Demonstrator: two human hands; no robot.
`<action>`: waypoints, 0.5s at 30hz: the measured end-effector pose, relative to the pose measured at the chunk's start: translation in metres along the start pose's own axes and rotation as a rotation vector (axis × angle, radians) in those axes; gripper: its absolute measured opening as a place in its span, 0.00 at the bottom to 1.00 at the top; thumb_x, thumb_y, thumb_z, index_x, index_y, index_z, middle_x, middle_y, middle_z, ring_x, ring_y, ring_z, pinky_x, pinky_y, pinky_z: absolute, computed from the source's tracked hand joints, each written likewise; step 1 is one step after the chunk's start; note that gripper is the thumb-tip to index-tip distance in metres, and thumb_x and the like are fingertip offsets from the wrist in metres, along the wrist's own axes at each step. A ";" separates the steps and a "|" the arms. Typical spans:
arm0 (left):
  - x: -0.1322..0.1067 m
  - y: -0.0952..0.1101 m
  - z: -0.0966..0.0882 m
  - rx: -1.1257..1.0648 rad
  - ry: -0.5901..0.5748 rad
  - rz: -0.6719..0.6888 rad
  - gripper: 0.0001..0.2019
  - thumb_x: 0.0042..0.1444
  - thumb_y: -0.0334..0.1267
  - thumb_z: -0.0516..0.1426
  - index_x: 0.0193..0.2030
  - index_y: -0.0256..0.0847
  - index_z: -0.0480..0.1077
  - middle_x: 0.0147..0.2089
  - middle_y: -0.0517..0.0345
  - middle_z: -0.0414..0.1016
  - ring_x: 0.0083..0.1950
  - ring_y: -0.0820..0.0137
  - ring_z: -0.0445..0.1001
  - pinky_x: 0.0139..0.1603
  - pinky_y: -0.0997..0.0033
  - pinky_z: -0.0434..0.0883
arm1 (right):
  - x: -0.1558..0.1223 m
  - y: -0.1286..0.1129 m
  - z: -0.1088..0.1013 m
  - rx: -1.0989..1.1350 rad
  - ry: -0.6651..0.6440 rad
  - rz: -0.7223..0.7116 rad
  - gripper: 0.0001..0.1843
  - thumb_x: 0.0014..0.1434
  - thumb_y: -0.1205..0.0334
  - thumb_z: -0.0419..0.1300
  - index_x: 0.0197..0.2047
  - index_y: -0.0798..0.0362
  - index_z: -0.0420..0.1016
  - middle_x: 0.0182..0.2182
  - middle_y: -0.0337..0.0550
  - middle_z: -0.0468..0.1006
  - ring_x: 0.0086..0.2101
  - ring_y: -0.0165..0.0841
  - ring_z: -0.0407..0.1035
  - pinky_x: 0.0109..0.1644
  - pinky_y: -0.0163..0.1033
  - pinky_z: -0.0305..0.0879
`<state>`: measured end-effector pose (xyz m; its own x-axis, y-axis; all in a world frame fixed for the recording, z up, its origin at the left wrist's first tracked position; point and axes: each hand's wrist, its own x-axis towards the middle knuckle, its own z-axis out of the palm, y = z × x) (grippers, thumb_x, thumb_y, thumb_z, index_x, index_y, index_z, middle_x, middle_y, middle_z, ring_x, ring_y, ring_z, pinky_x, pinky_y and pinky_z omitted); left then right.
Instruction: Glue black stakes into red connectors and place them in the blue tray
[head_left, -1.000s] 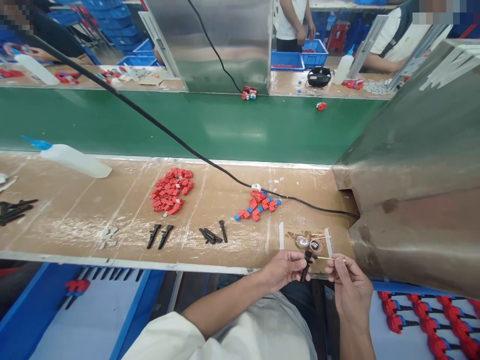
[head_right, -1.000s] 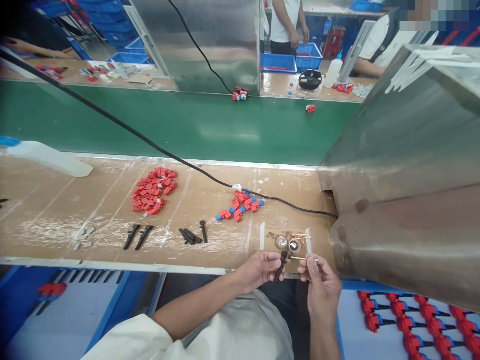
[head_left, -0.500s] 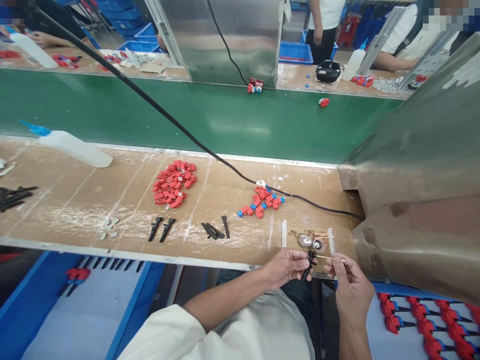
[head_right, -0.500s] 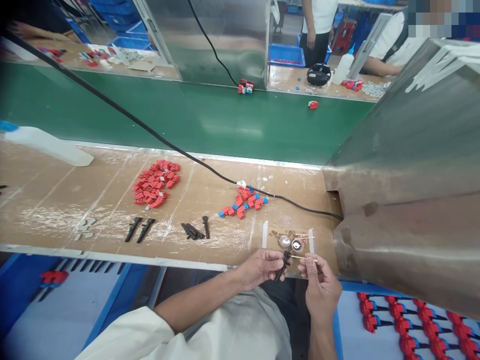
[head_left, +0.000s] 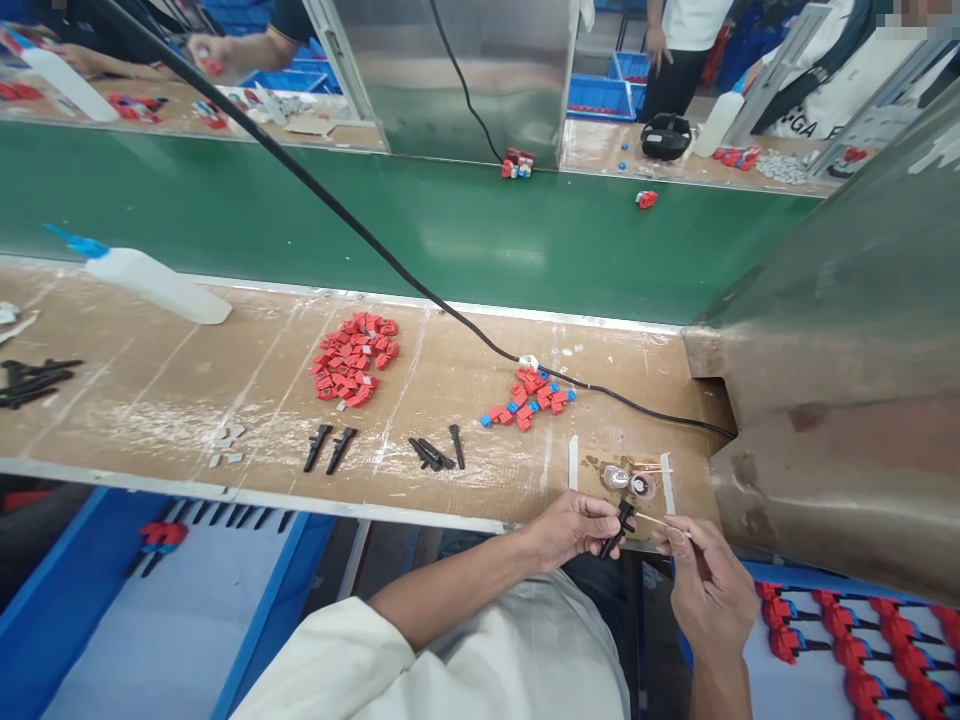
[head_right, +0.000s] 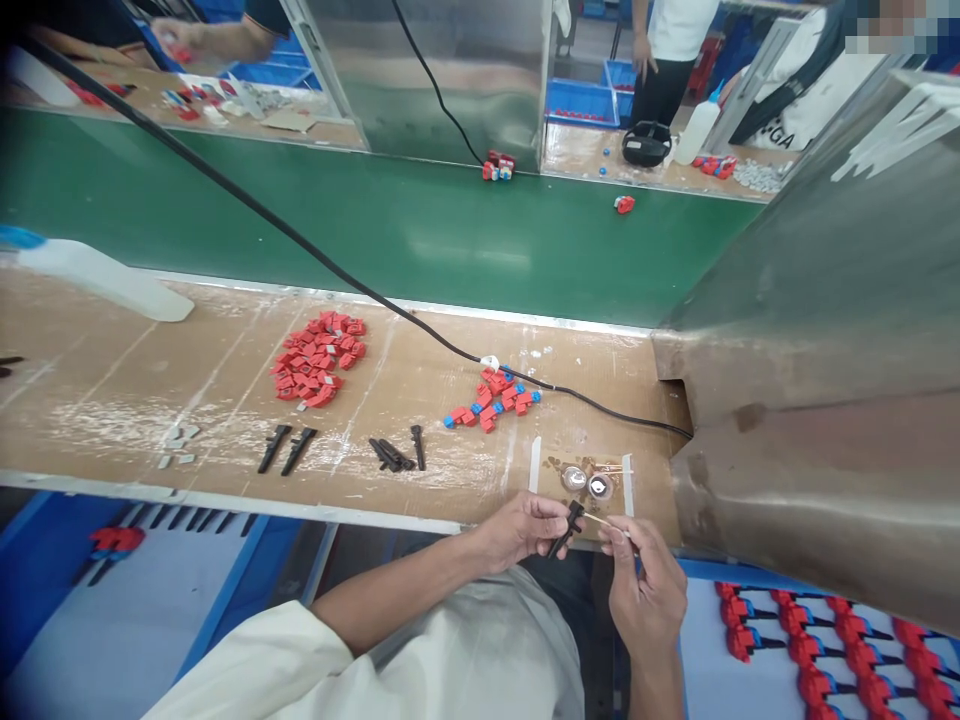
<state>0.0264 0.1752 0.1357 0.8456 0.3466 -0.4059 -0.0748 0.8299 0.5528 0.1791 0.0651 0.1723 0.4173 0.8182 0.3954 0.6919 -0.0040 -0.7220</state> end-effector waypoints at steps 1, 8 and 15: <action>-0.001 0.000 0.000 0.002 -0.003 -0.002 0.31 0.34 0.58 0.75 0.34 0.30 0.79 0.25 0.55 0.74 0.24 0.77 0.69 0.24 0.76 0.53 | 0.001 -0.002 -0.001 -0.010 -0.016 -0.036 0.08 0.70 0.64 0.58 0.44 0.48 0.79 0.34 0.41 0.81 0.26 0.31 0.74 0.31 0.36 0.71; -0.007 0.002 -0.003 -0.029 -0.042 -0.049 0.26 0.37 0.54 0.75 0.26 0.32 0.74 0.24 0.54 0.75 0.23 0.79 0.66 0.24 0.76 0.53 | 0.006 -0.015 -0.006 -0.075 -0.107 -0.334 0.12 0.69 0.72 0.56 0.47 0.49 0.78 0.33 0.41 0.80 0.30 0.31 0.76 0.35 0.34 0.73; -0.010 -0.002 -0.003 -0.100 -0.035 -0.059 0.25 0.35 0.51 0.76 0.26 0.31 0.74 0.25 0.54 0.74 0.24 0.79 0.68 0.23 0.78 0.54 | -0.002 -0.014 -0.010 -0.160 -0.168 -0.459 0.18 0.67 0.77 0.56 0.53 0.49 0.78 0.38 0.45 0.83 0.35 0.34 0.79 0.40 0.35 0.78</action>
<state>0.0161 0.1712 0.1366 0.8679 0.2822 -0.4088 -0.0754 0.8882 0.4532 0.1742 0.0575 0.1870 -0.0420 0.8373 0.5451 0.8685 0.3002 -0.3943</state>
